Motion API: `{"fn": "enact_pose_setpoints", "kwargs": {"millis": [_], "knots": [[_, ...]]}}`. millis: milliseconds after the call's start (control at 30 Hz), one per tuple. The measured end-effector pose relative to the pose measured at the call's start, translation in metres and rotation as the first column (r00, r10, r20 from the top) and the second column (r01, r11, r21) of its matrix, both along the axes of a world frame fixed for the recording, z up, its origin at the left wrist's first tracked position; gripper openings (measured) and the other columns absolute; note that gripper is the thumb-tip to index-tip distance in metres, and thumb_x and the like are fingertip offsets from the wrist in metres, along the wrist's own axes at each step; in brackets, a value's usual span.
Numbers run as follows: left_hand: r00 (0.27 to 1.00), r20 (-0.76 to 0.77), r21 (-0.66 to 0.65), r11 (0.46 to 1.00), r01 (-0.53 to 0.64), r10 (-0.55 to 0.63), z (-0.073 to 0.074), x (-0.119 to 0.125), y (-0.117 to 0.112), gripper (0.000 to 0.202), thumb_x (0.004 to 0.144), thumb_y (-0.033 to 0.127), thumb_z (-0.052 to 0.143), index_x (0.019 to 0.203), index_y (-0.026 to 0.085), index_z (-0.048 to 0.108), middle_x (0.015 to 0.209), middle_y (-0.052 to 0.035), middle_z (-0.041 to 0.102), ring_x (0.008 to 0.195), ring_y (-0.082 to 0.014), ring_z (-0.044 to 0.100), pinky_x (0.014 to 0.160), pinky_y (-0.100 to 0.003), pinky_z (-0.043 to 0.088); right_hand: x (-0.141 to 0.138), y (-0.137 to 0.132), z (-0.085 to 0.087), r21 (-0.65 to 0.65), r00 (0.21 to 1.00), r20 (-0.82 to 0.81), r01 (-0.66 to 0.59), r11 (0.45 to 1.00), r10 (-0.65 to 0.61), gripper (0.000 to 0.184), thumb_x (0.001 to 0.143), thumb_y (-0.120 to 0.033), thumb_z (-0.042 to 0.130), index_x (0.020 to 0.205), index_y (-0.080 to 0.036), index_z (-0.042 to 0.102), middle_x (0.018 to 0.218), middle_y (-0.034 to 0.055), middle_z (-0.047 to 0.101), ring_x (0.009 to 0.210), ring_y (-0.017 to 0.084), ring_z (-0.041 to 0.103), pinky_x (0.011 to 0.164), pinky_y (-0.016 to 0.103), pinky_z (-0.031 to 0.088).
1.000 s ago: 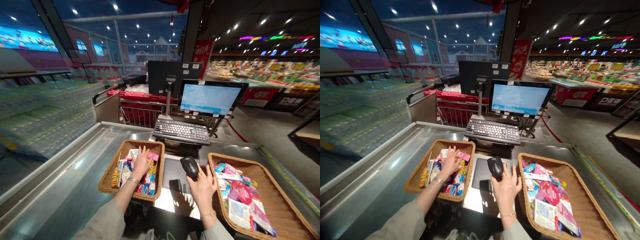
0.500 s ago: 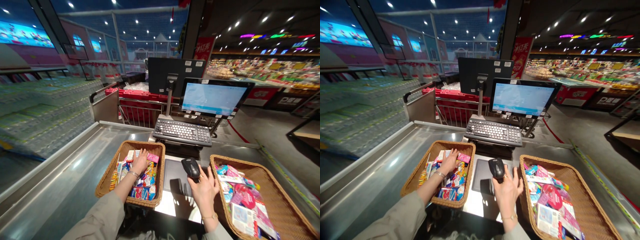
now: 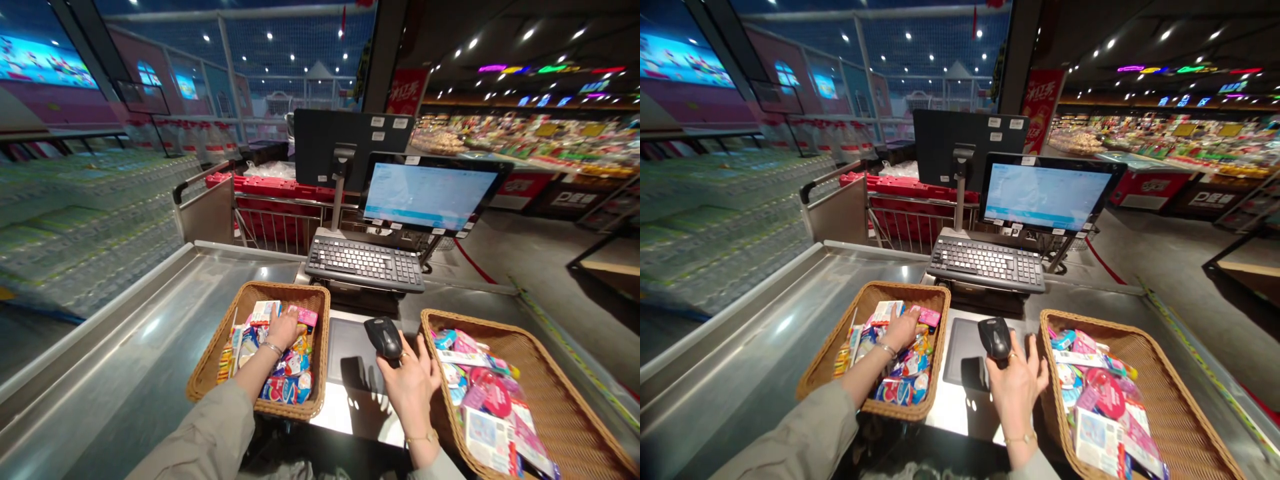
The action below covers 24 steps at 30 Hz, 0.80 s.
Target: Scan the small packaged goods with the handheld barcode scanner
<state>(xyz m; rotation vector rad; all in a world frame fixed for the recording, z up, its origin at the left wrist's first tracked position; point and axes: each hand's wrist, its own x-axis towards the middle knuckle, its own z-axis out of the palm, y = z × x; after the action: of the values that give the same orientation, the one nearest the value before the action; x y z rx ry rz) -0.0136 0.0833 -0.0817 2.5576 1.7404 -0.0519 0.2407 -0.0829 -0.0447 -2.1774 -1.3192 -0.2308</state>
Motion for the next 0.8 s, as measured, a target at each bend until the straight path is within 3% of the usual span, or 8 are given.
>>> {"fn": "enact_pose_setpoints", "kwargs": {"millis": [233,400,533,800], "knots": [[0.999,-0.044,0.042,0.999,0.005,-0.004,0.0,0.005,-0.007,0.038,0.092,0.045,0.046,0.1,0.015,0.067,0.1,-0.0157,0.073,0.097,-0.0305,0.067,0.113,-0.061,-0.001,-0.002,0.0,0.0,0.014,1.0,0.013,-0.012,1.0,0.012,0.038,0.08,-0.047,0.049,0.1,-0.022,0.07,0.124,0.006,0.065,0.135,0.028,0.033,0.106,0.05,0.02],[0.996,-0.084,0.036,0.999,0.015,-0.012,-0.003,0.001,-0.006,0.023,0.09,0.028,0.049,0.085,0.018,0.069,0.079,-0.0099,0.073,0.082,-0.0274,0.068,0.112,-0.063,-0.008,-0.002,0.001,0.0,0.014,1.0,0.001,-0.015,1.0,0.015,0.038,0.08,-0.048,0.047,0.095,-0.022,0.071,0.122,0.0072,0.066,0.135,0.029,0.033,0.105,0.051,0.021],[0.996,-0.082,0.044,0.999,0.021,-0.017,-0.008,-0.001,-0.005,0.031,0.087,0.01,0.042,0.076,0.02,0.069,0.074,-0.0064,0.071,0.077,-0.0252,0.066,0.114,-0.062,-0.009,-0.003,0.0,0.003,-0.011,1.0,-0.019,-0.018,1.0,0.017,0.042,0.08,-0.049,0.045,0.096,-0.022,0.072,0.124,0.0073,0.065,0.135,0.03,0.033,0.106,0.05,0.019],[0.999,0.012,0.053,0.997,0.047,-0.048,-0.007,-0.006,-0.005,0.045,0.086,0.004,0.029,0.075,0.021,0.069,0.069,-0.0053,0.067,0.075,-0.0234,0.065,0.119,-0.058,0.001,0.0,-0.001,0.002,0.026,1.0,-0.009,-0.025,0.999,0.025,0.042,0.08,-0.048,0.045,0.098,-0.021,0.071,0.123,0.0077,0.065,0.135,0.029,0.034,0.106,0.05,0.019]]}}
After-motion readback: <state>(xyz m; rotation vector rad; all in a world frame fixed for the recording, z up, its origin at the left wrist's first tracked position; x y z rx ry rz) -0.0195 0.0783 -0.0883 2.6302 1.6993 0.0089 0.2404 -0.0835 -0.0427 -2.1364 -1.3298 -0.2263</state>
